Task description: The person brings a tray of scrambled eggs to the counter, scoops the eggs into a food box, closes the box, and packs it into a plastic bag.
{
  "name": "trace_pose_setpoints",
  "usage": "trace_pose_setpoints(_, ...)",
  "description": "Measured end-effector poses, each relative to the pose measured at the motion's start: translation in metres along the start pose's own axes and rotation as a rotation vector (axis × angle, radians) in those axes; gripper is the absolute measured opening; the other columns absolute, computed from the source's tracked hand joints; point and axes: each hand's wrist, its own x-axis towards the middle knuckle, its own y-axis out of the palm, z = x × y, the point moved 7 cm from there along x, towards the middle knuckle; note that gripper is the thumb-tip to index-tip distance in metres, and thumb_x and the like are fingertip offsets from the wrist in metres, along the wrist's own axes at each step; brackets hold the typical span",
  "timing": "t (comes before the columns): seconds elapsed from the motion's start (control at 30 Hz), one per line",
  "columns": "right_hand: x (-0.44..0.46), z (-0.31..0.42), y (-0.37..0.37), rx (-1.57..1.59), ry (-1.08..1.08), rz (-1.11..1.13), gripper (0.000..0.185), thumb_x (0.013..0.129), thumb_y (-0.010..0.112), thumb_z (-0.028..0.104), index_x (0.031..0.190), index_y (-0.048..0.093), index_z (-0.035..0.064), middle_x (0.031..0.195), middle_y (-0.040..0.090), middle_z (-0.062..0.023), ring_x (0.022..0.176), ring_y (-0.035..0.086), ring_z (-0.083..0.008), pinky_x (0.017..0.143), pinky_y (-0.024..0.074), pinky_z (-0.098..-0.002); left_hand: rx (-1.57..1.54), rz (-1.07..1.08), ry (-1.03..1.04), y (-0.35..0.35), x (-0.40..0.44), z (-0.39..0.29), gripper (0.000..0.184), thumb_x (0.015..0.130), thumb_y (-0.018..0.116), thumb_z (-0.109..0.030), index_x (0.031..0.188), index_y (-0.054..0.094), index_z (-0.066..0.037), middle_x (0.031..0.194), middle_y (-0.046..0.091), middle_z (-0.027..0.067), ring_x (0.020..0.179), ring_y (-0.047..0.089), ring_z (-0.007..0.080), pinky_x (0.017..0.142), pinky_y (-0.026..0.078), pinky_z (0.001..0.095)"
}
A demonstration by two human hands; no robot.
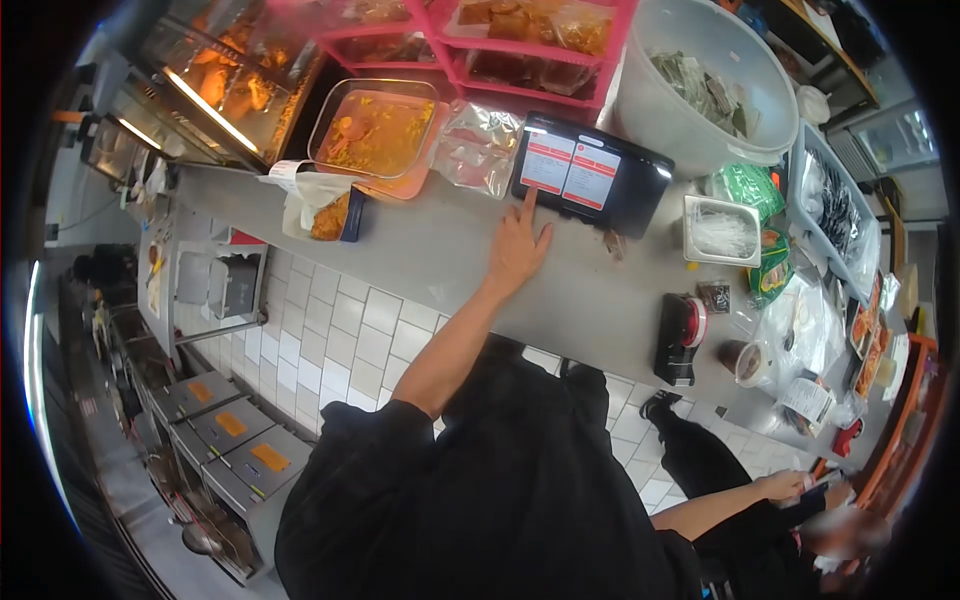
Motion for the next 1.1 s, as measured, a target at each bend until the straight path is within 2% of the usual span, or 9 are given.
trace_pose_setpoints(0.13, -0.123, 0.068, -0.034, 0.066, 0.222, 0.023, 0.046, 0.096, 0.05, 0.036, 0.122, 0.057, -0.0018, 0.116, 0.063, -0.016, 0.101, 0.063, -0.0267, 0.075, 0.0447, -0.0329, 0.045, 0.097, 0.027, 0.002, 0.002, -0.002, 0.073, 0.088, 0.06, -0.035, 0.15, 0.026, -0.017, 0.107, 0.049, 0.0228, 0.09, 0.054, 0.0394, 0.075, 0.05, 0.0479)
trace_pose_setpoints(0.27, -0.149, 0.091, -0.047, 0.072, 0.38, 0.028, 0.046, 0.096, 0.049, 0.036, 0.123, 0.056, -0.0009, 0.12, 0.062, -0.0142, 0.105, 0.062, -0.0276, 0.079, 0.0453, -0.0369, 0.097, 0.144, 0.0, 0.005, 0.002, -0.004, 0.075, 0.087, 0.061, -0.037, 0.15, 0.025, -0.018, 0.11, 0.047, 0.0219, 0.093, 0.053, 0.0384, 0.07, 0.052, 0.0463)
trace_pose_setpoints(0.37, -0.15, 0.11, -0.055, 0.078, 0.355, 0.034, 0.049, 0.093, 0.05, 0.032, 0.129, 0.05, -0.0016, 0.125, 0.056, -0.0179, 0.114, 0.057, -0.0307, 0.095, 0.0408, -0.0514, 0.125, 0.161, 0.0, 0.002, 0.005, -0.004, 0.077, 0.087, 0.061, -0.037, 0.151, 0.023, -0.018, 0.11, 0.047, 0.0221, 0.094, 0.052, 0.0385, 0.07, 0.052, 0.0463)
trace_pose_setpoints(0.47, -0.116, 0.084, -0.057, 0.053, 0.255, 0.073, 0.044, 0.096, 0.052, 0.034, 0.123, 0.056, -0.0018, 0.12, 0.062, -0.0161, 0.106, 0.063, -0.0279, 0.085, 0.0479, -0.0401, 0.07, 0.157, -0.007, -0.002, 0.001, -0.003, 0.079, 0.087, 0.06, -0.036, 0.152, 0.02, -0.019, 0.109, 0.047, 0.0229, 0.094, 0.052, 0.039, 0.074, 0.05, 0.047)
trace_pose_setpoints(0.53, -0.12, 0.122, -0.048, -0.111, -0.183, 0.101, 0.04, 0.096, 0.055, 0.026, 0.12, 0.056, -0.0056, 0.114, 0.064, -0.0188, 0.1, 0.065, -0.0272, 0.084, 0.0509, -0.0355, 0.02, 0.132, -0.013, -0.006, 0.0, 0.0, 0.079, 0.087, 0.061, -0.035, 0.152, 0.018, -0.019, 0.108, 0.047, 0.0235, 0.093, 0.052, 0.0392, 0.077, 0.049, 0.0474)
trace_pose_setpoints(0.57, -0.139, 0.138, -0.038, 0.004, -0.177, 0.05, 0.041, 0.096, 0.047, 0.026, 0.114, 0.058, -0.0089, 0.103, 0.065, -0.0213, 0.097, 0.064, -0.0314, 0.088, 0.0496, -0.0375, -0.042, 0.123, -0.005, -0.008, -0.004, 0.0, 0.079, 0.087, 0.061, -0.033, 0.152, 0.017, -0.019, 0.108, 0.047, 0.0243, 0.093, 0.052, 0.0403, 0.08, 0.048, 0.0482)
trace_pose_setpoints(0.6, -0.155, 0.15, -0.029, 0.034, -0.183, 0.044, 0.033, 0.096, 0.055, 0.02, 0.117, 0.058, -0.0056, 0.108, 0.065, -0.0186, 0.094, 0.066, -0.025, 0.081, 0.0526, -0.0319, -0.103, 0.116, 0.004, -0.01, -0.008, 0.0, 0.079, 0.088, 0.061, -0.031, 0.153, 0.016, -0.019, 0.107, 0.047, 0.0251, 0.093, 0.051, 0.0413, 0.082, 0.046, 0.049)
trace_pose_setpoints(0.83, -0.242, 0.199, 0.058, 0.277, -0.237, 0.423, 0.026, 0.097, 0.054, 0.015, 0.115, 0.059, -0.0033, 0.1, 0.065, -0.0116, 0.091, 0.062, -0.0186, 0.084, 0.0497, -0.0294, -0.25, 0.045, 0.086, -0.034, -0.049, 0.003, 0.077, 0.09, 0.059, -0.025, 0.153, 0.015, -0.015, 0.103, 0.048, 0.0259, 0.094, 0.049, 0.0446, 0.085, 0.043, 0.0504)
trace_pose_setpoints(1.1, -0.298, 0.204, 0.102, 0.427, -0.257, 0.795, 0.021, 0.097, 0.054, 0.009, 0.114, 0.059, -0.0024, 0.104, 0.063, -0.01, 0.093, 0.06, -0.0161, 0.085, 0.0484, -0.0271, -0.28, 0.054, -0.198, -0.077, -0.139, 0.039, 0.064, 0.088, 0.061, -0.011, 0.146, 0.033, -0.008, 0.096, 0.053, 0.0123, 0.077, 0.054, 0.0227, 0.072, 0.047, 0.035)
